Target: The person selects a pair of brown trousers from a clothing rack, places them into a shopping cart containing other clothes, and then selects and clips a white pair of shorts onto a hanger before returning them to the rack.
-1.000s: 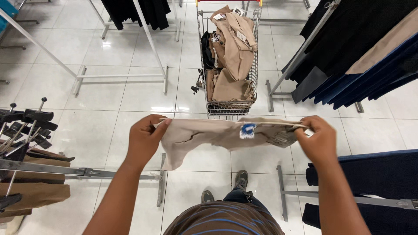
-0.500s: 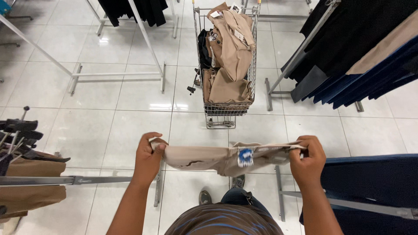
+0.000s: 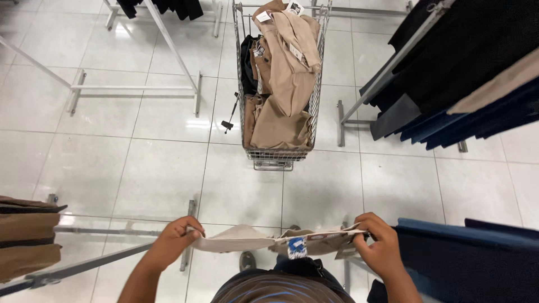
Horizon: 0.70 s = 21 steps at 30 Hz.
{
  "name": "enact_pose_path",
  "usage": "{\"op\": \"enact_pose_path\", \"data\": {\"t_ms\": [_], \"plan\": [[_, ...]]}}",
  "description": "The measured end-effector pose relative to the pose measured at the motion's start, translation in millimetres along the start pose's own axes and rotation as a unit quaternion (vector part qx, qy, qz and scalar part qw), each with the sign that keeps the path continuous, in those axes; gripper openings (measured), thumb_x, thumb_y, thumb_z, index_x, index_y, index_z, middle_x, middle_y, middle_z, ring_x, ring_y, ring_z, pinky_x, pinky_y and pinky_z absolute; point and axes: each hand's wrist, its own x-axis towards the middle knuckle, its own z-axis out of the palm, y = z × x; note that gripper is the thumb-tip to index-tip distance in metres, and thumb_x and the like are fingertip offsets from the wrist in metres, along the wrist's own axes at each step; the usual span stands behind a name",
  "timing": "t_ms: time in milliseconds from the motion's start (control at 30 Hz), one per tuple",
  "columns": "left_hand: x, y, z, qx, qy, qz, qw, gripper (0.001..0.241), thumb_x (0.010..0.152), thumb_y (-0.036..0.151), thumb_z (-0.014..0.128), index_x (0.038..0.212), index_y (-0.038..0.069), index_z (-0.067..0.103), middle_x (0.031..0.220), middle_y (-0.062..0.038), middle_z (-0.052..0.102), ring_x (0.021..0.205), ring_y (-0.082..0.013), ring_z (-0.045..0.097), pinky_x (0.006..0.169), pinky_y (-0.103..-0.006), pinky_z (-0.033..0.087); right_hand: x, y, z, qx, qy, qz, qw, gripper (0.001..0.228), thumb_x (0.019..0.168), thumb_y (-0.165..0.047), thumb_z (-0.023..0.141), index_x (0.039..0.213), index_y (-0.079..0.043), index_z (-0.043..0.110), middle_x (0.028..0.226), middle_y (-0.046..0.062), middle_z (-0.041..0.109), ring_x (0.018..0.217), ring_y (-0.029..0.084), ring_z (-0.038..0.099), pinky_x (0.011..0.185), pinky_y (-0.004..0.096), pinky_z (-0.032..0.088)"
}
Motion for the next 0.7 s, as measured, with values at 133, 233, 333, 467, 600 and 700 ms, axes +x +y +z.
{"op": "enact_pose_path", "data": {"t_ms": [133,233,333,467,600,700], "plan": [[35.9,105.9,19.7,0.091,0.083,-0.104,0.987,0.016,0.101,0.012,0.057,0.094,0.012,0.072,0.103,-0.008,0.081,0.099,-0.0226,0.072,0.085,-0.0355,0.064,96.4,45.2,-9.0,-0.024,-0.059,-0.037,0.997,0.013,0.074,-0.001,0.056,0.075,-0.005,0.068,0.083,0.005,0.070,0.078,0.018,0.066,0.069,0.029,0.050],[130.0,134.1,14.4,0.194,0.172,0.081,0.962,0.038,0.099,0.041,0.065,0.115,0.008,0.074,0.103,-0.024,0.071,0.101,-0.0414,0.068,0.094,-0.0515,0.050,202.1,87.7,8.2,-0.006,-0.017,-0.034,0.999,0.009,0.078,-0.003,0.068,0.087,-0.001,0.068,0.092,0.024,0.072,0.088,0.046,0.069,0.079,0.053,0.054],[249.2,160.8,16.0,0.121,0.294,0.213,0.924,0.023,0.100,0.030,0.072,0.113,0.011,0.072,0.108,-0.014,0.070,0.109,-0.0332,0.068,0.098,-0.0448,0.051,303.2,118.7,43.1,-0.072,0.057,-0.065,0.994,0.010,0.092,-0.005,0.066,0.089,0.001,0.058,0.079,0.025,0.055,0.078,0.048,0.058,0.075,0.054,0.046],[365.7,149.7,45.2,0.117,0.342,0.319,0.876,0.051,0.098,0.009,0.071,0.141,-0.006,0.048,0.142,-0.032,0.052,0.136,-0.0529,0.047,0.117,-0.0599,0.036,361.9,139.9,105.0,-0.119,0.075,0.048,0.989,0.042,0.100,-0.001,0.065,0.138,0.006,0.049,0.135,0.029,0.049,0.126,0.055,0.050,0.104,0.070,0.039],[386.9,112.2,99.5,0.299,0.256,0.206,0.896,0.068,0.097,0.029,0.070,0.153,0.000,0.043,0.166,-0.028,0.029,0.146,-0.0596,0.032,0.114,-0.0769,0.029,331.8,206.7,188.5,-0.200,0.021,0.036,0.979,0.066,0.089,-0.011,0.074,0.149,-0.001,0.049,0.158,0.030,0.038,0.136,0.064,0.036,0.106,0.080,0.030],[425.8,51.8,110.2,0.331,0.237,0.140,0.902,0.075,0.098,0.036,0.063,0.162,0.009,0.034,0.174,-0.018,0.015,0.149,-0.0595,0.025,0.114,-0.0746,0.031,319.0,217.7,217.0,-0.270,-0.121,0.136,0.945,0.074,0.091,-0.031,0.065,0.159,-0.015,0.038,0.176,0.011,0.011,0.155,0.055,0.006,0.122,0.071,0.011]]}}
